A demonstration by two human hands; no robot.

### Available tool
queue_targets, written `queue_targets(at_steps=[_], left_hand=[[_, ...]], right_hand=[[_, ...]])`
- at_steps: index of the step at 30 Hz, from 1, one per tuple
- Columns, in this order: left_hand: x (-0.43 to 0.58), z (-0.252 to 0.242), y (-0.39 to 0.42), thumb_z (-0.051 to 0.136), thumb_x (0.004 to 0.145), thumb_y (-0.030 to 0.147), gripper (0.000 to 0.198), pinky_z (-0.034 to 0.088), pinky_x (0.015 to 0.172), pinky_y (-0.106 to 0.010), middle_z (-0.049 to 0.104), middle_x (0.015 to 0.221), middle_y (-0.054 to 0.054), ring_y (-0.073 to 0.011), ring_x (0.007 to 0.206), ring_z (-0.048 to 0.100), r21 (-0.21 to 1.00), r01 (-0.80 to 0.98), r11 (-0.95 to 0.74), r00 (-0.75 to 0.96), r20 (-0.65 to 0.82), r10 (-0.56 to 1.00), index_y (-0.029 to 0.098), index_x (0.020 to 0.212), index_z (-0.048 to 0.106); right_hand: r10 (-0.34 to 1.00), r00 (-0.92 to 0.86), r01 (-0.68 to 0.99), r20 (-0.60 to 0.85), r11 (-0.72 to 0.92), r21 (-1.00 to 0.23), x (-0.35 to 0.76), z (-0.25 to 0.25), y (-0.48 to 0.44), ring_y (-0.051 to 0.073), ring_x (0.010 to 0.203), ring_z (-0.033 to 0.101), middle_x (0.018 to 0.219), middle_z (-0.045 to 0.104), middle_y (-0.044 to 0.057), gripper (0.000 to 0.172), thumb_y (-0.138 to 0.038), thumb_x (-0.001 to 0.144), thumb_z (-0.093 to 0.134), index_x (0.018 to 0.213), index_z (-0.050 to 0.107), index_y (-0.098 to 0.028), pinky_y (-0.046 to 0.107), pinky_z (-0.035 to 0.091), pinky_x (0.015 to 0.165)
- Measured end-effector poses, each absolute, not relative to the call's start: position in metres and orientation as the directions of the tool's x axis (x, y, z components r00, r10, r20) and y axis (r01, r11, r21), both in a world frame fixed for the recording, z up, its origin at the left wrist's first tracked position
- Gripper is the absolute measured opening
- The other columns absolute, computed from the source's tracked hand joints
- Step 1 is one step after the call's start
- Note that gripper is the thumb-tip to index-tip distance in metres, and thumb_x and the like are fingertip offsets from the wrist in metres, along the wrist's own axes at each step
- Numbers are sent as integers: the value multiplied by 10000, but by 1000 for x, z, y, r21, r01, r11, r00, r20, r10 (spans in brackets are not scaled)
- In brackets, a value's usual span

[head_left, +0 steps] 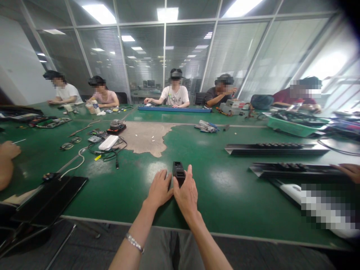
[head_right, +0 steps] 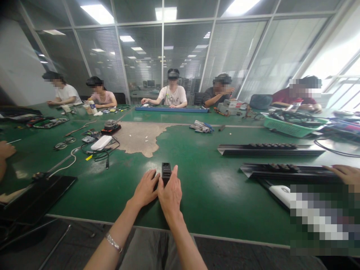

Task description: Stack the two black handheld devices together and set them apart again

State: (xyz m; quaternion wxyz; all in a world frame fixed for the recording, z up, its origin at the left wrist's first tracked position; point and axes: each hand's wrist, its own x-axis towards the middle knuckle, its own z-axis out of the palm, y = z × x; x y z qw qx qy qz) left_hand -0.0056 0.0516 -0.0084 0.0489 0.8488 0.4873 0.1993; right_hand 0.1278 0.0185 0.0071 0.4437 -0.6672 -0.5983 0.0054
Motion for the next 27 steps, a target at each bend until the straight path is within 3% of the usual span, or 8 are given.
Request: queue_targets(at_steps=[10,17,27], left_hand=[[-6,-13,54,549,918,341,549,297,1210,-559,449,1534,-178,-342,1449,388,272,799,-537,451,320,833,172,1437,486],[-5,-9,52,605,851,382,708,259,1233,-542,410,1569,-188,-337,1482,344,312,792,-524,453,276,848,139,1488,417],[-4,-7,51,549,900,375,652,177,1246,-571,417,1576,-164,-349,1507,287,255,825,-504,447,253,858,147,1500,434]], right_hand=[[850,270,788,452,75,-612,133,-1,12,344,1111,630,1340,608,252,880,-421,931,530,1596,110,-27,493,524,928],[835,279,768,473,102,-633,136,6,19,370,1249,552,1472,501,264,987,-531,887,598,1597,114,-45,525,469,1020],[831,335,701,444,96,-707,132,-12,14,360,1215,577,1382,582,241,919,-479,910,562,1595,128,-46,507,486,995]])
